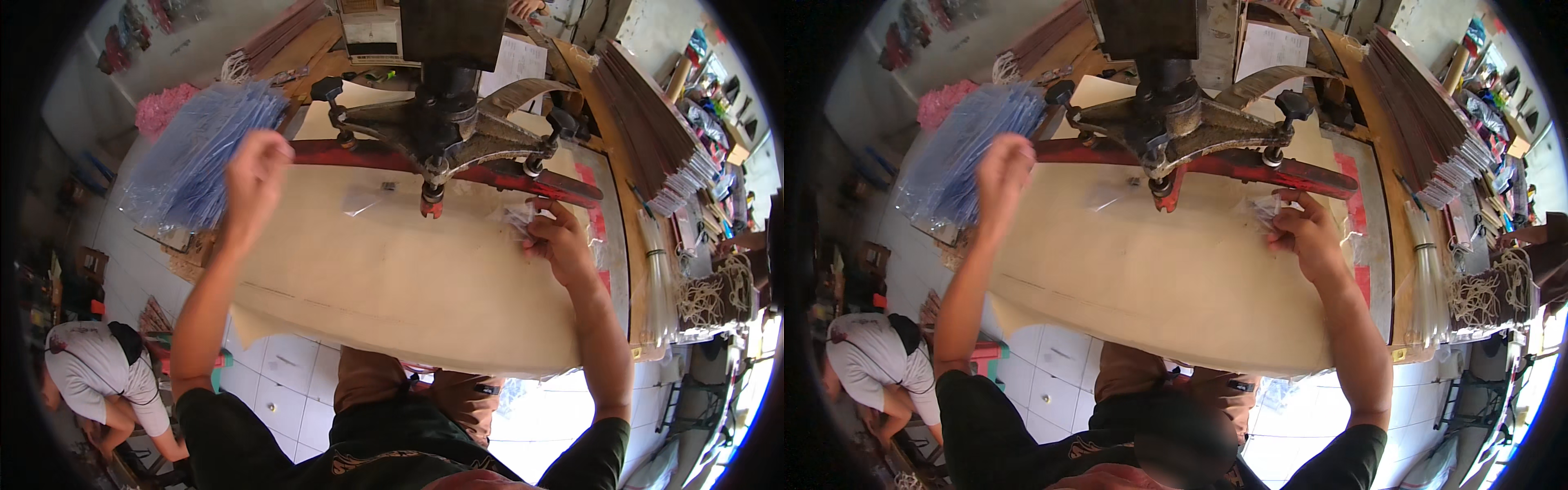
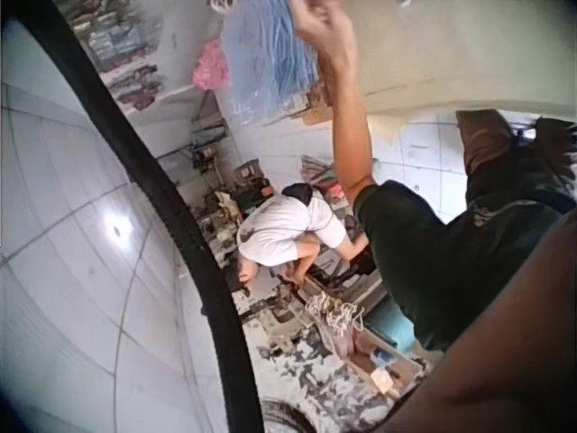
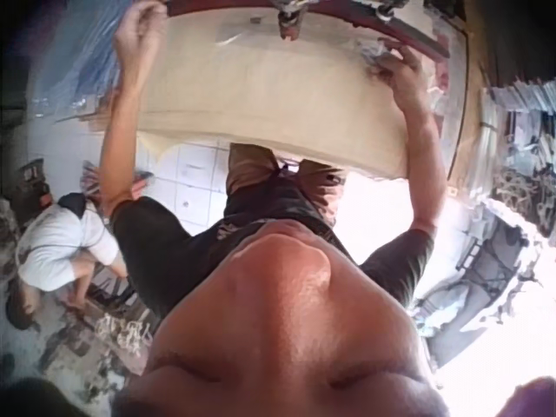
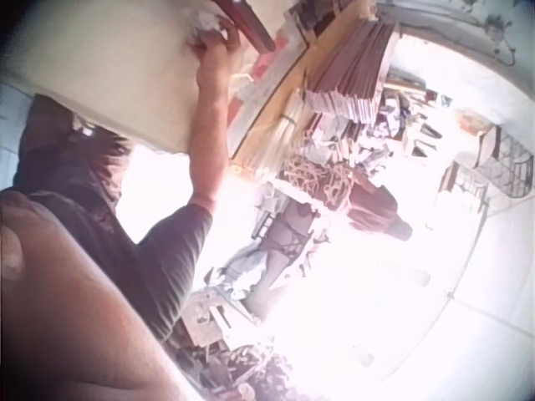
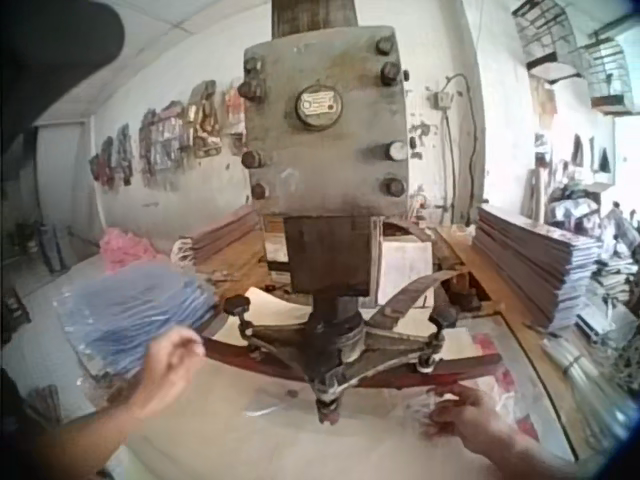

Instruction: The person places small plastic bags into a larger transparent plastic sleeve and then uses a heat-sealing machine to seal the sleeve by pressing down the machine's arm.

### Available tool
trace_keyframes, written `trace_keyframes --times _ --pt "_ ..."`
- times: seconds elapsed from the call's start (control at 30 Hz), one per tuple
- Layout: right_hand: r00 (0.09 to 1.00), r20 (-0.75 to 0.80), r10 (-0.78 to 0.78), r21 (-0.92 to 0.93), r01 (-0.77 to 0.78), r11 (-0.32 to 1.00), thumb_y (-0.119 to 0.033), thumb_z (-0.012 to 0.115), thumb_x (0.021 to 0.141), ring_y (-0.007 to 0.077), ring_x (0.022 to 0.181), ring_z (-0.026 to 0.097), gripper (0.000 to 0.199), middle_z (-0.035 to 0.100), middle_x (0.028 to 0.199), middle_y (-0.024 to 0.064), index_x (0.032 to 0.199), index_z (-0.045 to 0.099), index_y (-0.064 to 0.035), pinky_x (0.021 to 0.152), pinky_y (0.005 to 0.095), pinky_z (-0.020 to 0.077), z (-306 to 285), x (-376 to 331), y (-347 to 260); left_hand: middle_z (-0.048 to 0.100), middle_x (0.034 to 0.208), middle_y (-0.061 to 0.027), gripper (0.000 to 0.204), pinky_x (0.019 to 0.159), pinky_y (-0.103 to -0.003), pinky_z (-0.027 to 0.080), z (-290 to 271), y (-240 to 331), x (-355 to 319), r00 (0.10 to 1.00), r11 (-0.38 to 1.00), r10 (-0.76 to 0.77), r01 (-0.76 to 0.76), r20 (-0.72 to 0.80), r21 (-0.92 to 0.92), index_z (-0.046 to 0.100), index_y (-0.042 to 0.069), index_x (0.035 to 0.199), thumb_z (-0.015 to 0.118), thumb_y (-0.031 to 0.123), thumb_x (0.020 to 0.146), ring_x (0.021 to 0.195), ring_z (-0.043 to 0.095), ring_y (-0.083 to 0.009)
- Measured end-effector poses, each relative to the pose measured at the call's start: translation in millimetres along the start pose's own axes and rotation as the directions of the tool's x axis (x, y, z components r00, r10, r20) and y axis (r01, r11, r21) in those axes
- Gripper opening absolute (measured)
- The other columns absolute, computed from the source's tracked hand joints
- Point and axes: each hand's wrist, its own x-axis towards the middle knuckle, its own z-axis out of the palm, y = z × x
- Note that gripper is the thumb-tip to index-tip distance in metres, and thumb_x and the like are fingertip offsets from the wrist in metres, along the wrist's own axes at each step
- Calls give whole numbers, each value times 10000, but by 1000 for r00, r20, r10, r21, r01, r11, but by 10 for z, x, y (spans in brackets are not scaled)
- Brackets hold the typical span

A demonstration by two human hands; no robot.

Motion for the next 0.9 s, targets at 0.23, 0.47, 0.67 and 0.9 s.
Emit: trace_keyframes --times 0.23,0.47,0.67,0.9 --pt "1000 2 -11 -3 11 1000 -14 569 862 179 619 633 368 601 824 71 1229 557 12 575 300 570 34 -1 -5 665 968 -115 410 708 -342 601 496 130 -231 505 508 -658 845 558 -166 608 -2 1109 651 377 958 775 681 -198" --pt "1000 -25 9 13 -8 1000 -15 547 862 161 605 616 358 587 823 65 1216 597 -23 561 290 567 12 27 -31 654 1040 -142 279 770 -359 613 620 36 -302 511 437 -620 855 596 -278 560 -4 1143 650 138 921 902 703 -254" --pt "999 -42 17 -5 -17 1000 -16 535 867 152 641 611 362 582 825 60 1224 596 -22 585 291 569 17 -3 -42 637 1071 -136 227 837 -374 607 671 -1 -385 651 483 -541 758 532 -438 551 -11 1115 629 14 903 963 690 -248" --pt "998 -39 -41 15 42 999 -12 557 879 152 695 625 383 595 847 58 1261 552 5 611 302 587 -1 21 21 622 1042 -98 223 746 -380 617 788 74 -366 732 595 -546 681 407 -426 554 12 1121 618 -9 908 928 678 -221"
